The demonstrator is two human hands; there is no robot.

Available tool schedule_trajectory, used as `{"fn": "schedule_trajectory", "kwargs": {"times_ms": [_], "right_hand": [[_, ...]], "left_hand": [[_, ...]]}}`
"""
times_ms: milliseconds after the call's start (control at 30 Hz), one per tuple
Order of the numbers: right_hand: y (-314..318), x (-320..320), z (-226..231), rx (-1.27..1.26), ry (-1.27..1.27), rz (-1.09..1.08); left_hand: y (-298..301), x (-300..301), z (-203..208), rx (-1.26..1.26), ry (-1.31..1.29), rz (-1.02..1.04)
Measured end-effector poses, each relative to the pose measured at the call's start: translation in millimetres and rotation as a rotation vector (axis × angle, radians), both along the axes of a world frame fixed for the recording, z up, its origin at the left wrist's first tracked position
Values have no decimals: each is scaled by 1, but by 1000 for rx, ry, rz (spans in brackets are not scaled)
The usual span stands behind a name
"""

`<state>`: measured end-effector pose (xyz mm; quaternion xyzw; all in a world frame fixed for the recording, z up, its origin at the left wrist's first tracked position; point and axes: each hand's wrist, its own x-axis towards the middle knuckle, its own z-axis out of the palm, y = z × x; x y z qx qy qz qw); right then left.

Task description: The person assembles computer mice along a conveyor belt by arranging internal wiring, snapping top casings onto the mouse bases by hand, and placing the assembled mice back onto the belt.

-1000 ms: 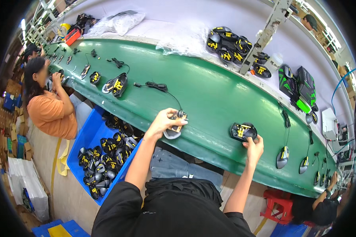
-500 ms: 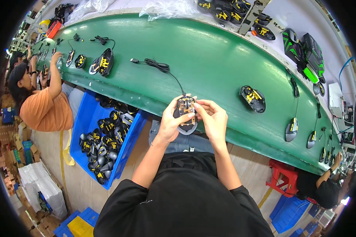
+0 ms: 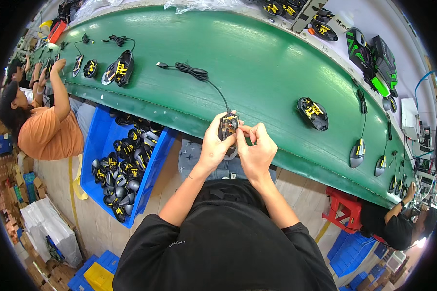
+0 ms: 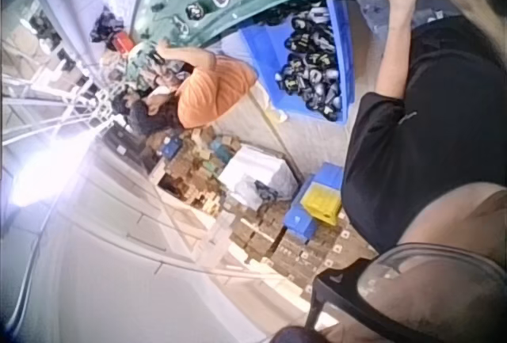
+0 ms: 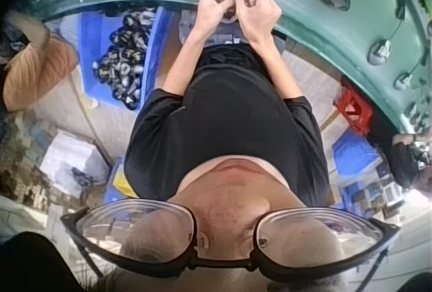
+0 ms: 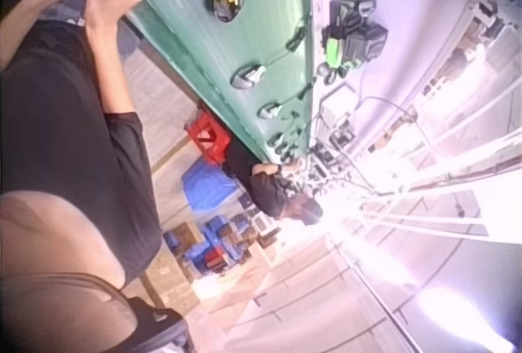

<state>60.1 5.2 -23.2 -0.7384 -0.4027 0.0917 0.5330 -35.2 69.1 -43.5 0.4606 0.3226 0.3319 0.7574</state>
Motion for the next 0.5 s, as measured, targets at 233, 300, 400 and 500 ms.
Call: {"fn": "schedule_trajectory", "kwargs": {"times_ms": [233,300,400,500], "right_hand": [[2,16,-3,230,996,133],[-2,13,-6,322,879,116],[6,30,21,61,734,95],[33,59,31,-291,560,300]], "left_hand": [[-3,-2,11,-127,-91,54],[-4,0,12,-76,-102,32],[-2,-4,20,-147,-153,-63],[-4,-6,23,-120,-154,-122]]}}
